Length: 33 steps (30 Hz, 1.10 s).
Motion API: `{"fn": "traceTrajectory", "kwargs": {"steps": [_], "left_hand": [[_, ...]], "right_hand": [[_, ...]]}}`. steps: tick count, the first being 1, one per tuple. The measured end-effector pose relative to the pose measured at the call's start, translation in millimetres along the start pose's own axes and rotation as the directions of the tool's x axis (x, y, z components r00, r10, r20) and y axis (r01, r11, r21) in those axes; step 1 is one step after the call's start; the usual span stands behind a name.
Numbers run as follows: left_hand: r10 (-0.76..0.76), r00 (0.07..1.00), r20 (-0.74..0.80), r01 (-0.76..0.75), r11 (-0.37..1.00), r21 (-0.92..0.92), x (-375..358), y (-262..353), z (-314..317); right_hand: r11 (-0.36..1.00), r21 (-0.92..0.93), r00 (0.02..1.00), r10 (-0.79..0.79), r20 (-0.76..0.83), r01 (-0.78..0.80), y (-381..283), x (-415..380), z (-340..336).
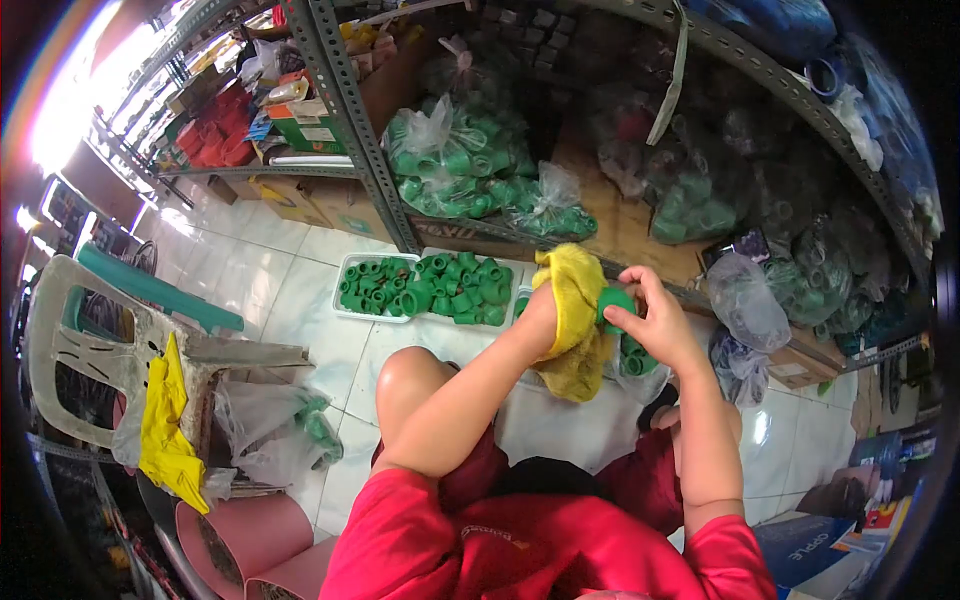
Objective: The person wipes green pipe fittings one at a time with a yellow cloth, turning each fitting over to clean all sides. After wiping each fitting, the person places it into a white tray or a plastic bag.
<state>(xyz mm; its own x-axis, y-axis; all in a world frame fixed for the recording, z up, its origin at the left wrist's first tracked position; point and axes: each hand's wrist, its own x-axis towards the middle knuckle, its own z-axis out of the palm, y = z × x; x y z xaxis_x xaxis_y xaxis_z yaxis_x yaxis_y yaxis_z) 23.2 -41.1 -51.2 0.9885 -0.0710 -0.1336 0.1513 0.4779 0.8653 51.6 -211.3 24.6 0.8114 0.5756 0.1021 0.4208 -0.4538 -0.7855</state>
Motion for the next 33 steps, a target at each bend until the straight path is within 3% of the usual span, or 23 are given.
{"fn": "traceTrajectory", "kwargs": {"steps": [2, 4, 6, 7, 8, 9, 10, 11, 12, 14, 16, 17, 18, 19, 20, 22, 23, 25, 27, 29, 31, 32, 33], "left_hand": [[0.22, 0.974, 0.052, -0.217, 0.843, 0.493, -9.3, 2.7, 3.1], [0.207, 0.976, 0.069, -0.215, 0.859, 0.466, -8.8, -2.7, 0.7], [0.122, 0.987, 0.108, -0.106, 0.984, -0.144, 9.8, -22.9, -2.2], [0.39, 0.909, 0.15, -0.417, 0.823, 0.387, 10.7, -20.0, -2.2], [0.392, 0.91, 0.134, -0.413, 0.824, 0.388, 11.1, -17.0, -2.7], [0.24, 0.969, 0.059, -0.247, 0.935, 0.256, 11.3, -14.2, -2.6], [0.073, 0.997, 0.011, -0.074, 0.992, 0.106, 12.1, -9.5, -3.6], [0.219, 0.972, 0.085, -0.235, 0.897, 0.375, 15.6, -7.3, -9.8], [0.219, 0.972, 0.078, -0.233, 0.897, 0.375, 14.7, -9.4, -12.6], [0.363, 0.91, 0.203, -0.408, 0.685, 0.604, 7.9, -4.8, -9.6], [0.312, 0.917, 0.248, -0.398, 0.672, 0.624, 1.8, 2.6, -3.5], [0.288, 0.916, 0.279, -0.398, 0.575, 0.715, -4.9, 8.6, 2.0], [0.261, 0.916, 0.305, -0.396, 0.466, 0.791, -10.4, 10.8, 4.6], [0.256, 0.94, 0.225, -0.341, 0.673, 0.656, -17.6, 9.6, 3.7], [0.256, 0.941, 0.222, -0.339, 0.675, 0.656, -17.7, 11.3, 4.5], [0.13, 0.963, 0.238, -0.267, 0.308, 0.913, -15.2, 16.8, 6.9], [0.129, 0.963, 0.236, -0.265, 0.308, 0.914, -12.2, 10.7, 2.7], [0.268, 0.947, 0.176, -0.314, 0.664, 0.679, -2.6, -12.5, -11.4], [0.306, 0.934, 0.186, -0.348, 0.652, 0.673, 3.1, -26.5, -16.3], [0.345, 0.916, 0.204, -0.387, 0.633, 0.67, 3.0, -27.3, -14.2], [0.132, 0.98, 0.15, -0.162, 0.964, 0.211, -2.0, -27.6, -6.6], [0.125, 0.98, 0.156, -0.157, 0.965, 0.212, -3.7, -23.8, -4.6], [-0.073, 0.96, 0.272, 0.12, 0.98, -0.159, -4.5, -18.6, -4.7]], "right_hand": [[0.995, 0.011, 0.991, 0.098, 0.094, -0.099, -2.3, -2.1, -0.7], [0.933, 0.14, 0.938, 0.312, 0.149, -0.333, -10.7, -1.7, -5.7], [0.925, 0.212, 0.948, 0.3, 0.105, -0.316, -5.7, -0.9, -4.7], [0.953, 0.196, 0.973, 0.216, 0.086, -0.229, -14.6, -3.2, -9.2], [0.974, 0.18, 0.99, 0.128, 0.067, -0.138, -18.7, -3.5, -11.1], [0.969, -0.007, 0.965, -0.248, -0.089, 0.248, 5.1, -0.4, -1.1], [0.968, -0.002, 0.965, -0.25, -0.078, 0.251, -1.1, -0.8, -1.4], [0.969, -0.118, 0.975, -0.221, -0.029, 0.216, -12.4, -2.2, -5.9], [0.955, -0.235, 0.983, -0.184, 0.014, 0.182, -19.9, -2.9, -8.5], [0.97, -0.21, 0.992, -0.12, 0.036, 0.125, -14.9, -1.0, -8.5], [0.997, -0.07, 0.998, -0.026, 0.057, 0.03, 1.7, 3.0, -3.6], [0.992, 0.04, 0.989, 0.116, 0.094, -0.12, 5.6, 3.8, -1.0], [0.992, 0.041, 0.988, 0.115, 0.098, -0.12, 7.2, 6.0, -2.4], [0.943, 0.076, 0.924, 0.298, 0.24, -0.323, 9.0, 8.2, -5.4], [0.854, 0.079, 0.807, 0.452, 0.379, -0.515, 10.8, 9.5, -8.0], [0.861, 0.116, 0.821, 0.42, 0.387, -0.495, 11.6, 5.5, -6.4], [0.885, 0.178, 0.872, 0.357, 0.334, -0.431, 3.5, 1.9, -5.5], [0.901, 0.238, 0.915, 0.293, 0.279, -0.361, -3.3, -0.2, -3.3], [0.999, -0.006, 0.976, 0.052, 0.213, -0.052, -5.3, -1.2, -1.8], [0.999, 0.02, 0.982, -0.037, 0.183, 0.033, -10.6, -2.4, 0.7], [0.993, 0.042, 0.982, -0.116, 0.148, 0.11, -10.6, -4.1, 2.4], [0.976, 0.04, 0.968, -0.217, 0.124, 0.214, -7.2, -2.0, 3.9], [0.949, 0.034, 0.944, -0.316, 0.1, 0.314, -3.9, -0.4, 5.4]]}}
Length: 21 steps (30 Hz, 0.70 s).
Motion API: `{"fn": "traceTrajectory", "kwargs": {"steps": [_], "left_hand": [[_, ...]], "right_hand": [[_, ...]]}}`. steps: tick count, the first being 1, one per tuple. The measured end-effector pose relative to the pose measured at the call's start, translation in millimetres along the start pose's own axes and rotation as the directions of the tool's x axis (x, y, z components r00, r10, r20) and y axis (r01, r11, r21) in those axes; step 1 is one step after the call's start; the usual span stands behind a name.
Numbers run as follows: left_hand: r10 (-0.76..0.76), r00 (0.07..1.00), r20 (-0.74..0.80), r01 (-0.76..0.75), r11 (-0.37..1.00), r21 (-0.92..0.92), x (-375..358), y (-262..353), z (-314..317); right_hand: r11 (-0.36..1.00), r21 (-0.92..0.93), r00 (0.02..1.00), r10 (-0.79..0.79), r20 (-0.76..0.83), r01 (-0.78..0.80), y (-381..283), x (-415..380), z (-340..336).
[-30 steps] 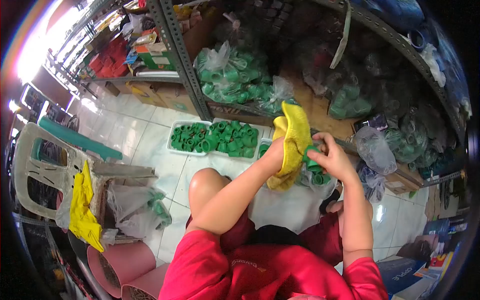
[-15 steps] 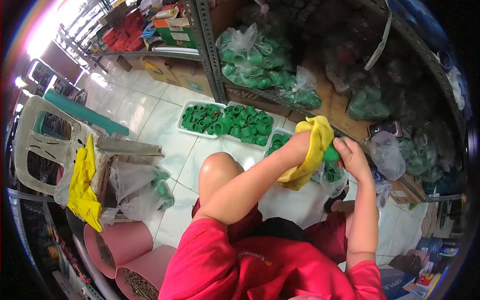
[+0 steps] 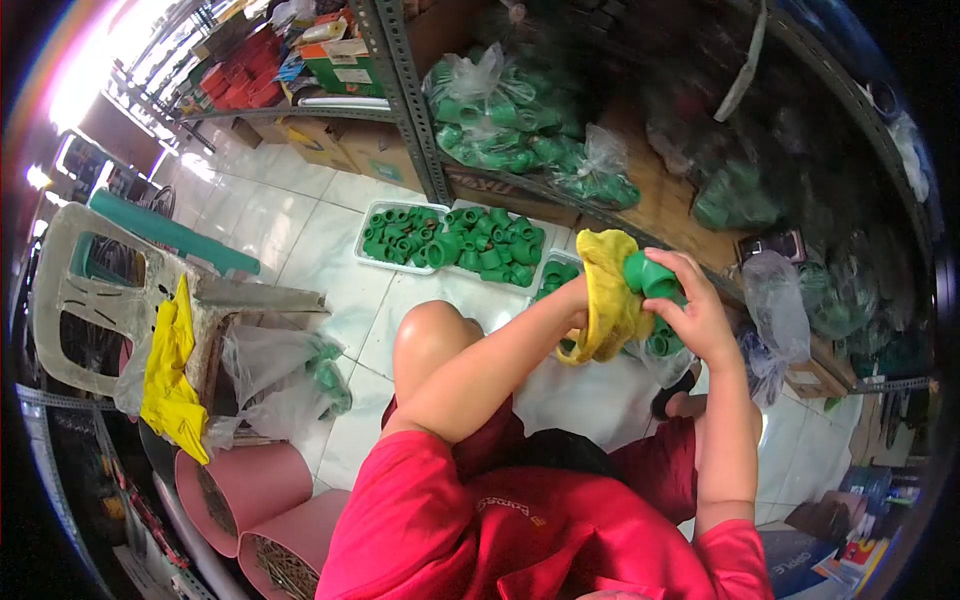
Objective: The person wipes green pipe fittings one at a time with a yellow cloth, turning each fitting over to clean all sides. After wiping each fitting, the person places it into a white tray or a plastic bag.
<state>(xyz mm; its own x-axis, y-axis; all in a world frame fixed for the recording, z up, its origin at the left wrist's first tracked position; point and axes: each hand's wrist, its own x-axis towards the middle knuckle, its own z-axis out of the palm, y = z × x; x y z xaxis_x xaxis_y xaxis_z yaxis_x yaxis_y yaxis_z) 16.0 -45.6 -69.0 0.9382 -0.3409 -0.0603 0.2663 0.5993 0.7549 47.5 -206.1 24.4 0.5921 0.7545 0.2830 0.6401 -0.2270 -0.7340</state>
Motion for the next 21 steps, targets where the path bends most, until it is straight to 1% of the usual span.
{"fn": "traceTrajectory", "kwargs": {"steps": [1, 2, 3, 4, 5, 6, 7, 8, 9, 10, 11, 12, 13, 14, 15, 16, 17, 18, 19, 20, 21], "left_hand": [[-0.168, 0.973, 0.16, 0.219, 0.892, -0.395, 1.6, 4.6, 1.4], [-0.091, 0.977, 0.193, 0.15, 0.936, -0.319, 8.6, 4.8, -0.9], [0.054, 0.966, 0.252, 0.029, 0.949, -0.314, 13.1, 3.8, -6.8], [0.066, 0.974, 0.215, 0.005, 0.949, -0.314, 11.3, 6.8, -7.1], [0.079, 0.981, 0.178, -0.02, 0.95, -0.312, 7.7, 13.0, -6.0], [0.034, 0.995, 0.092, -0.003, 0.948, -0.317, 6.9, 17.8, -2.6], [0.027, 0.994, 0.107, 0.008, 0.949, -0.315, 8.7, 19.0, -2.2], [0.045, 0.996, 0.077, -0.029, 0.98, -0.197, 10.7, 20.4, -2.1], [0.069, 0.996, 0.048, -0.066, 0.995, -0.075, 10.6, 22.1, -3.4], [0.041, 0.998, -0.038, -0.041, 0.999, -0.011, 3.1, 24.4, -6.6], [0.039, 0.999, -0.031, -0.039, 0.999, -0.011, 0.6, 22.3, -3.9], [0.229, 0.973, -0.039, -0.198, 0.905, 0.376, -1.9, 20.3, -0.7], [0.403, 0.915, 0.026, -0.304, 0.645, 0.701, -4.2, 23.2, 3.6], [0.147, 0.98, -0.137, -0.089, 0.929, 0.359, -6.5, 33.3, 8.6], [0.147, 0.98, -0.134, -0.089, 0.928, 0.361, -8.3, 36.3, 6.2], [0.049, 0.995, -0.087, -0.027, 0.971, 0.239, -9.8, 38.8, 3.6], [-0.044, 0.999, -0.029, 0.047, 0.992, 0.113, -10.2, 39.3, 1.9], [-0.043, 0.999, -0.028, 0.046, 0.993, 0.112, -4.9, 30.3, -6.9], [-0.049, 0.999, 0.022, 0.044, 0.981, 0.191, 4.3, 14.5, -21.9], [-0.06, 0.996, 0.072, 0.039, 0.962, 0.271, 6.7, 12.3, -23.5], [-0.061, 0.996, 0.072, 0.04, 0.962, 0.272, 6.5, 9.5, -25.6]], "right_hand": [[1.0, -0.004, 1.0, 0.008, -0.01, -0.008, 1.0, 0.0, 2.1], [0.999, 0.001, 0.997, -0.049, -0.058, 0.049, 0.7, 0.0, 4.9], [0.994, -0.003, 0.989, -0.105, -0.108, 0.105, 1.3, -0.1, 6.7], [0.991, 0.023, 0.984, -0.126, -0.125, 0.129, 4.6, 0.1, 7.9], [0.993, 0.009, 0.983, -0.118, -0.141, 0.121, 4.5, 0.0, 5.4], [0.985, 0.168, 0.992, -0.028, -0.123, 0.049, 4.2, -0.2, 3.0], [0.946, 0.324, 0.994, 0.055, -0.09, -0.023, 3.1, -0.8, 1.6], [0.876, 0.476, 0.984, 0.143, -0.104, -0.077, -3.3, -1.3, -1.9], [0.878, 0.472, 0.983, 0.148, -0.112, -0.078, 3.2, -3.2, -4.8], [0.841, 0.49, 0.966, 0.257, 0.011, -0.229, 11.2, -3.6, -8.4], [0.787, 0.489, 0.925, 0.356, 0.135, -0.375, 16.1, -3.9, -11.3], [0.801, 0.496, 0.941, 0.315, 0.125, -0.335, 18.1, -4.8, -10.6], [0.803, 0.495, 0.941, 0.315, 0.12, -0.332, 14.9, -4.0, -10.7], [0.842, 0.454, 0.956, 0.278, 0.096, -0.29, 11.6, -3.6, -10.6], [0.877, 0.412, 0.969, 0.238, 0.073, -0.246, 8.5, -2.2, -10.2], [0.878, 0.412, 0.969, 0.237, 0.07, -0.244, 5.5, 0.2, -9.1], [0.964, 0.237, 0.992, 0.124, -0.005, -0.119, 2.6, 2.3, -7.9], [0.999, 0.044, 0.998, -0.004, -0.055, 0.006, 1.4, 3.6, -7.4], [0.999, 0.043, 0.999, -0.004, -0.054, 0.007, 2.7, 4.3, -7.2], [0.994, -0.075, 0.993, -0.087, -0.079, 0.082, 5.5, 5.5, -6.4], [0.97, -0.192, 0.981, -0.171, -0.096, 0.151, 7.7, 6.5, -5.4]]}}
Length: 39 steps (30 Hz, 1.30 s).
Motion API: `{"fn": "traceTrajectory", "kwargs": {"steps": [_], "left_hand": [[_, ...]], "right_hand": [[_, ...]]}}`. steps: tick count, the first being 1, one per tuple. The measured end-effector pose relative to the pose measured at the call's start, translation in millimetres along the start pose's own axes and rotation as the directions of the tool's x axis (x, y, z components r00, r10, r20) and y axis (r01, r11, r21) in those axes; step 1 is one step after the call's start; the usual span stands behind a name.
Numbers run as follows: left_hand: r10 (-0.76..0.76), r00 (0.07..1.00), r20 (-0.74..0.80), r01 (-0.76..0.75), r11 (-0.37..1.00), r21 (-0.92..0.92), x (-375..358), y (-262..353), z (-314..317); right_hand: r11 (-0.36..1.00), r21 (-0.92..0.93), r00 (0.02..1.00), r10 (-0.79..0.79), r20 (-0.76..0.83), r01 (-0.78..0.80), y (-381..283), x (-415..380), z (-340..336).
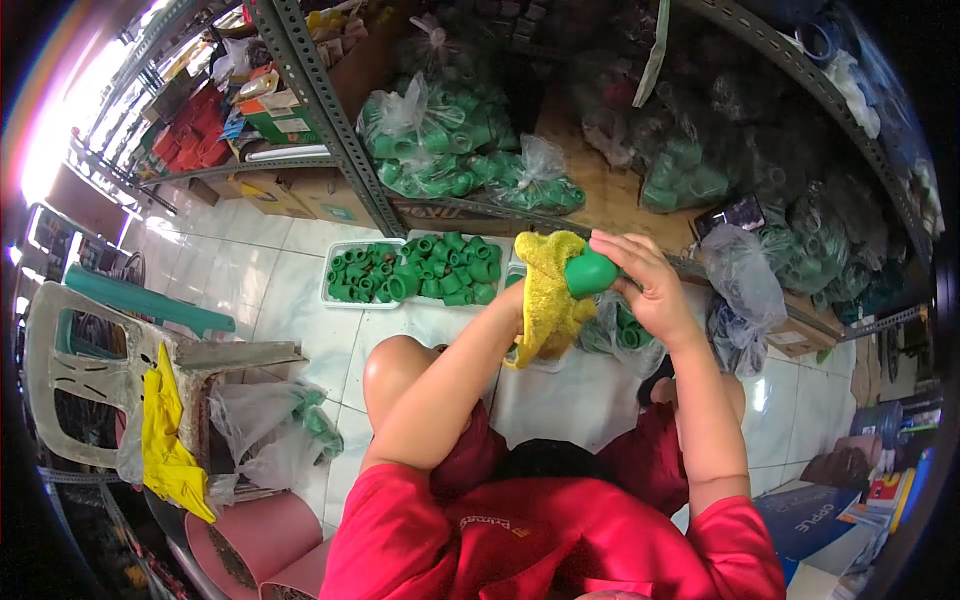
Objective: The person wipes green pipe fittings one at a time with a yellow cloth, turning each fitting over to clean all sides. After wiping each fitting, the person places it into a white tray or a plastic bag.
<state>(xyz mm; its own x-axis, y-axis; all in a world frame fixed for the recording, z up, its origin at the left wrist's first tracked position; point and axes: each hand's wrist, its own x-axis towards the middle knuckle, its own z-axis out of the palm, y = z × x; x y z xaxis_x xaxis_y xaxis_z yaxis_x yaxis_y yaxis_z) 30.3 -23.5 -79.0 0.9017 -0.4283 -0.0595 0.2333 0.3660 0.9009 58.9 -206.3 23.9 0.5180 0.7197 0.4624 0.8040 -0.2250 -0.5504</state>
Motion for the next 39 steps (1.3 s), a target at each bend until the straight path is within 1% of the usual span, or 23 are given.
{"fn": "traceTrajectory", "kwargs": {"steps": [2, 4, 5, 6, 7, 10, 11, 12, 14, 16, 17, 18, 20, 21, 25, 27, 30, 32, 34, 35, 36, 38, 39], "left_hand": [[-0.142, 0.986, -0.084, 0.088, 0.885, -0.458, -8.4, 16.7, 18.3], [-0.089, 0.992, -0.085, 0.041, 0.891, -0.453, -9.8, 20.3, 22.8], [0.178, 0.968, -0.179, -0.16, 0.981, 0.108, -6.2, 17.0, 21.3], [0.443, 0.889, -0.113, -0.278, 0.72, 0.637, -4.1, 13.0, 19.9], [0.401, 0.881, -0.252, -0.187, 0.783, 0.594, -7.6, 14.2, 22.5], [0.273, 0.898, -0.345, 0.082, 0.666, 0.742, -9.7, 13.6, 25.4], [0.273, 0.899, -0.343, 0.081, 0.665, 0.742, -8.5, 8.1, 23.3], [0.352, 0.882, -0.313, -0.012, 0.68, 0.733, -6.4, -1.7, 17.6], [0.422, 0.86, -0.287, -0.099, 0.69, 0.717, -1.9, -17.5, 7.6], [0.603, 0.797, -0.046, -0.254, 0.402, 0.88, 6.8, -22.1, -1.0], [0.393, 0.894, -0.214, -0.233, 0.817, 0.528, 5.4, -9.5, 9.2], [0.392, 0.895, -0.214, -0.232, 0.818, 0.527, 4.2, -0.3, 13.7], [0.077, 0.995, -0.063, -0.091, 0.957, -0.277, 2.5, 15.1, 17.8], [0.052, 0.993, -0.109, -0.089, 0.925, -0.369, -1.0, 20.2, 23.7], [0.065, 0.987, -0.15, -0.108, 0.946, -0.306, -15.0, 33.0, 26.0], [0.121, 0.99, -0.075, -0.125, 0.991, -0.049, -20.5, 43.6, 24.6], [0.058, 0.989, -0.139, -0.095, 0.958, -0.269, -22.1, 52.4, 36.6], [0.166, 0.98, -0.107, -0.185, 0.959, -0.214, -19.7, 43.1, 40.4], [0.203, 0.928, -0.312, -0.227, 0.973, -0.041, -16.2, 30.9, 45.5], [0.345, 0.916, -0.207, -0.181, 0.813, 0.553, -14.3, 29.6, 41.8], [0.342, 0.916, -0.209, -0.178, 0.814, 0.553, -14.4, 25.1, 42.4], [0.678, 0.729, -0.097, -0.104, 0.249, 0.963, -9.8, 15.5, 44.0], [0.689, 0.712, -0.133, -0.09, 0.278, 0.956, -4.2, 6.5, 39.2]], "right_hand": [[1.0, 0.002, 1.0, 0.021, -0.02, -0.021, 0.1, 1.5, 1.9], [0.999, -0.003, 0.998, 0.038, -0.041, -0.038, 7.1, -1.7, 1.3], [0.959, 0.12, 0.967, 0.252, 0.045, -0.256, 17.1, -7.4, 1.5], [0.856, 0.221, 0.884, 0.441, 0.157, -0.467, 24.2, -12.0, 0.0], [0.653, 0.353, 0.742, 0.581, 0.334, -0.67, 22.6, -7.6, -9.0], [0.39, 0.449, 0.589, 0.623, 0.514, -0.804, 11.6, -2.6, -18.0], [0.532, 0.241, 0.571, 0.64, 0.513, -0.812, 1.6, 4.8, -14.7], [0.53, 0.243, 0.572, 0.641, 0.513, -0.812, 5.3, 1.7, -7.5], [0.635, 0.55, 0.831, 0.498, 0.247, -0.543, 10.7, -7.0, 11.2], [0.567, 0.652, 0.848, 0.47, 0.245, -0.503, 4.5, -2.8, 13.4], [0.59, 0.711, 0.901, 0.408, 0.145, -0.382, 1.5, -2.4, 17.2], [0.602, 0.756, 0.938, 0.345, 0.043, -0.256, -0.5, -2.4, 19.7], [0.596, 0.768, 0.945, 0.324, 0.033, -0.232, -2.6, -1.3, 21.6], [0.591, 0.781, 0.953, 0.302, 0.021, -0.204, -3.4, -1.0, 21.8], [0.489, 0.839, 0.935, 0.349, 0.064, -0.24, -1.3, -1.1, 11.5], [0.542, 0.817, 0.93, 0.368, -0.021, -0.196, 8.8, -0.8, 9.3], [0.626, 0.765, 0.916, 0.381, -0.126, -0.155, 17.1, -2.1, 2.2], [0.693, 0.637, 0.885, 0.464, -0.035, -0.338, 18.2, -2.8, 4.3], [0.748, 0.556, 0.884, 0.465, -0.05, -0.362, 11.3, -1.9, 13.0], [0.744, 0.55, 0.87, 0.489, -0.06, -0.38, 7.8, -0.9, 16.7], [0.74, 0.544, 0.856, 0.511, -0.073, -0.395, 4.4, 0.4, 19.9], [0.795, 0.504, 0.874, 0.464, -0.144, -0.338, -5.9, 3.5, 27.4], [0.843, 0.455, 0.887, 0.414, -0.206, -0.288, -8.7, 3.7, 28.7]]}}
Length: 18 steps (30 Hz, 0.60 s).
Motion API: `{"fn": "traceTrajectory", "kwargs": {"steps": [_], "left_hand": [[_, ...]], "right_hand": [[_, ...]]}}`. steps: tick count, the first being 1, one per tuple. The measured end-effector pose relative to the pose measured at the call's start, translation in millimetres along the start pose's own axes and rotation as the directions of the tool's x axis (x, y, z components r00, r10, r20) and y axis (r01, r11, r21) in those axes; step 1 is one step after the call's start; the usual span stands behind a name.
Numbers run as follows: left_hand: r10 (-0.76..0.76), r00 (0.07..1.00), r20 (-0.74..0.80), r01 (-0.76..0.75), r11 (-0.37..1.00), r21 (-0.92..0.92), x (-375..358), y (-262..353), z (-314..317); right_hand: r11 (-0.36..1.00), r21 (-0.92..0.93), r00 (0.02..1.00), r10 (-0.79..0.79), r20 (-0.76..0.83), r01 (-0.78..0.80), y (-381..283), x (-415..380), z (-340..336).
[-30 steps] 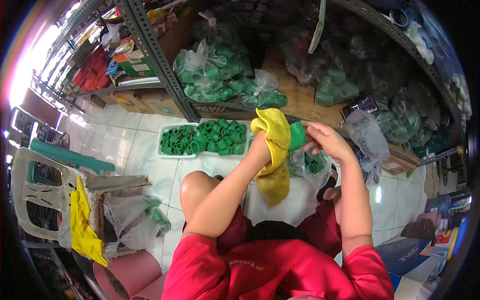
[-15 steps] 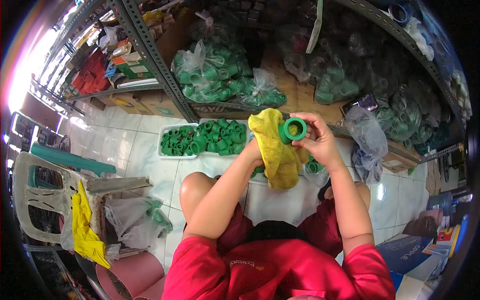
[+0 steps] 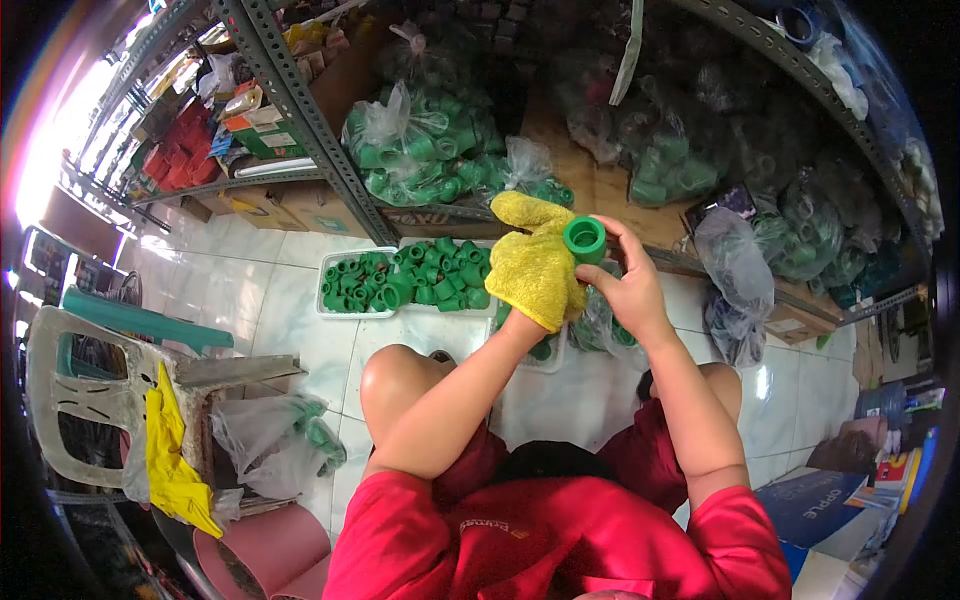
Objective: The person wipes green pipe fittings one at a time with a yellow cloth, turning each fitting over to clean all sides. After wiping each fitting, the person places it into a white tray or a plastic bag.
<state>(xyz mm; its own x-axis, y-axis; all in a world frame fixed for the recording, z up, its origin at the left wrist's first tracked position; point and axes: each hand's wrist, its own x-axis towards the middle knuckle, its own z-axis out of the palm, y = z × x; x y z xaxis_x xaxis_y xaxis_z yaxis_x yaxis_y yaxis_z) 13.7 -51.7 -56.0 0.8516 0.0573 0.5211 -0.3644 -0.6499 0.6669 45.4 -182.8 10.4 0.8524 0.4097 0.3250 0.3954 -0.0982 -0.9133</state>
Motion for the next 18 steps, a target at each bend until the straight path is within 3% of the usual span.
{"fn": "traceTrajectory", "kwargs": {"steps": [1, 3, 5, 7, 8, 9, 10, 11, 12, 13, 14, 15, 17, 18], "left_hand": [[-0.003, 1.0, 0.001, 0.003, 1.0, 0.0, 1.2, 1.8, -2.1], [-0.106, 0.994, -0.026, 0.103, 0.989, -0.111, 3.3, 4.1, -7.4], [-0.071, 0.996, -0.057, 0.058, 0.978, -0.2, 7.7, -7.1, -6.0], [-0.215, 0.958, 0.19, 0.267, 0.912, -0.312, 13.1, -11.5, -14.8], [-0.1, 0.981, 0.163, 0.119, 0.987, -0.111, 26.3, 12.5, -35.1], [-0.099, 0.981, 0.169, 0.119, 0.986, -0.114, 24.9, 9.1, -34.7], [-0.17, 0.965, 0.201, 0.242, 0.87, -0.429, 23.3, 7.0, -34.5], [-0.225, 0.941, 0.254, 0.34, 0.644, -0.686, 21.9, 5.0, -35.1], [-0.262, 0.891, 0.371, 0.454, 0.51, -0.73, 21.5, 1.9, -36.5], [-0.265, 0.889, 0.372, 0.457, 0.509, -0.73, 18.7, 2.0, -36.9], [-0.325, 0.833, 0.448, 0.547, 0.368, -0.751, 15.0, 3.0, -37.2], [-0.369, 0.767, 0.525, 0.62, 0.218, -0.753, 12.6, 3.4, -37.8], [-0.329, 0.784, 0.527, 0.614, 0.277, -0.739, 11.6, -3.9, -35.9], [-0.35, 0.803, 0.482, 0.572, 0.23, -0.787, 12.6, -5.8, -33.9]], "right_hand": [[1.0, 0.001, 1.0, 0.003, 0.001, -0.003, -0.6, 0.3, -0.5], [0.943, -0.254, 0.976, -0.196, 0.1, 0.215, -2.7, 0.6, -0.6], [0.956, -0.22, 0.979, -0.176, 0.106, 0.196, -8.1, 2.1, -2.8], [0.99, -0.088, 0.973, -0.087, 0.213, 0.107, -1.6, 7.5, -13.7], [0.995, 0.093, 0.977, -0.042, 0.208, 0.023, 1.4, 9.8, -16.1], [0.973, 0.202, 0.976, 0.07, 0.204, -0.112, -1.0, 11.2, -21.2], [0.961, 0.214, 0.96, 0.122, 0.251, -0.178, 2.7, 12.2, -28.3], [0.944, 0.224, 0.939, 0.171, 0.299, -0.243, 4.7, 11.9, -32.8], [0.943, 0.224, 0.938, 0.175, 0.299, -0.247, 5.6, 9.4, -32.8], [0.97, 0.113, 0.929, 0.166, 0.332, -0.214, 4.7, 8.3, -31.7], [0.985, 0.002, 0.917, 0.159, 0.366, -0.171, 3.9, 7.4, -30.1], [0.985, 0.003, 0.917, 0.158, 0.367, -0.171, 3.4, 5.5, -26.3], [0.997, -0.08, 0.963, 0.005, 0.271, 0.017, 1.4, 1.0, -18.0], [0.995, -0.061, 0.969, 0.095, 0.228, -0.083, -0.3, 0.2, -17.5]]}}
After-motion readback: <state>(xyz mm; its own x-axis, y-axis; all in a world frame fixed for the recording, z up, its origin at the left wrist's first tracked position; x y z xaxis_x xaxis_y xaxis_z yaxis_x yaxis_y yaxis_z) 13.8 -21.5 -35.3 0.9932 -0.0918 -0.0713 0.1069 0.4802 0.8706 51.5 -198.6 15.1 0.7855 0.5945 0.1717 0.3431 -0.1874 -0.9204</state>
